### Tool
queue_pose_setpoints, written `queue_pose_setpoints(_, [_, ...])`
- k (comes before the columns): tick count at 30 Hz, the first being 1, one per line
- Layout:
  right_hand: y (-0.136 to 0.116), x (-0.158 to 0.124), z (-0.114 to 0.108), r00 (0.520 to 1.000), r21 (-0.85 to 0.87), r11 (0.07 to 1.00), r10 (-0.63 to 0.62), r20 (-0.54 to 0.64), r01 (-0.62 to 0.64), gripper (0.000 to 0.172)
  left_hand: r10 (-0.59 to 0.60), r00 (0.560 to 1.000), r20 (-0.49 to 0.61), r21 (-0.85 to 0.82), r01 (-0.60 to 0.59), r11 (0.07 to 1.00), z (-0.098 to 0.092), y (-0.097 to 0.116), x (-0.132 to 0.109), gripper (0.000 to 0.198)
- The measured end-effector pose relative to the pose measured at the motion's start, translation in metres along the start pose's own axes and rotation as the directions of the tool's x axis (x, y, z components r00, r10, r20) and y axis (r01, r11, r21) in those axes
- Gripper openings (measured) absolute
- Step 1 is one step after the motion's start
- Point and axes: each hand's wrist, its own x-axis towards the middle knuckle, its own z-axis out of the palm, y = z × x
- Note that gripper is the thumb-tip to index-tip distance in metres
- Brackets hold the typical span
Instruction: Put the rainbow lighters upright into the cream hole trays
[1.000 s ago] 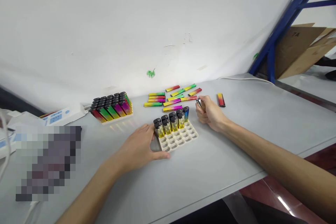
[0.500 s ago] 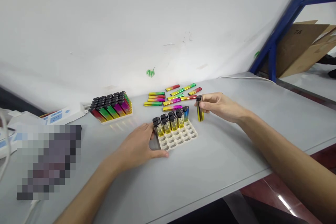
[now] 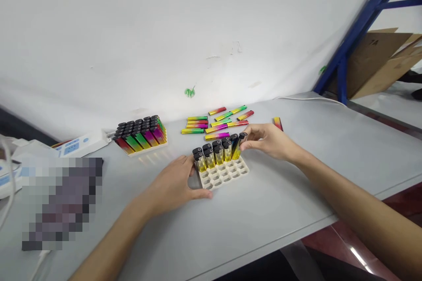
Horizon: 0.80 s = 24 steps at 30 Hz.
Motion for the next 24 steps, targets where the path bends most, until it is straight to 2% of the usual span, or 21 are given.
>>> queue_pose_setpoints(5, [-0.0059,-0.0037,-0.0013,0.996,-0.195,0.979,-0.077,-0.046,0.067,0.032,0.000,1.000,0.005,0.002,0.000,1.000,0.0003,-0.0002,0.0008,0.058])
queue_pose_setpoints(11, [-0.0089,-0.0044,-0.0006,0.995,-0.222,0.972,-0.090,-0.053,0.076,0.032,-0.014,1.000,-0.004,-0.005,0.014,1.000,0.0004,-0.0010,0.0002,0.058])
queue_pose_setpoints(17, [-0.0075,-0.0053,-0.0062,0.998,-0.312,0.948,-0.067,-0.013,0.060,0.017,-0.006,1.000,-0.013,-0.004,0.006,1.000,0.0015,-0.0022,0.0007,0.060])
queue_pose_setpoints(24, [-0.0085,-0.0071,-0.0041,0.987,-0.478,0.870,-0.156,-0.032,0.122,0.016,-0.004,1.000,-0.005,-0.003,0.004,1.000,0.0002,0.0001,0.0000,0.057])
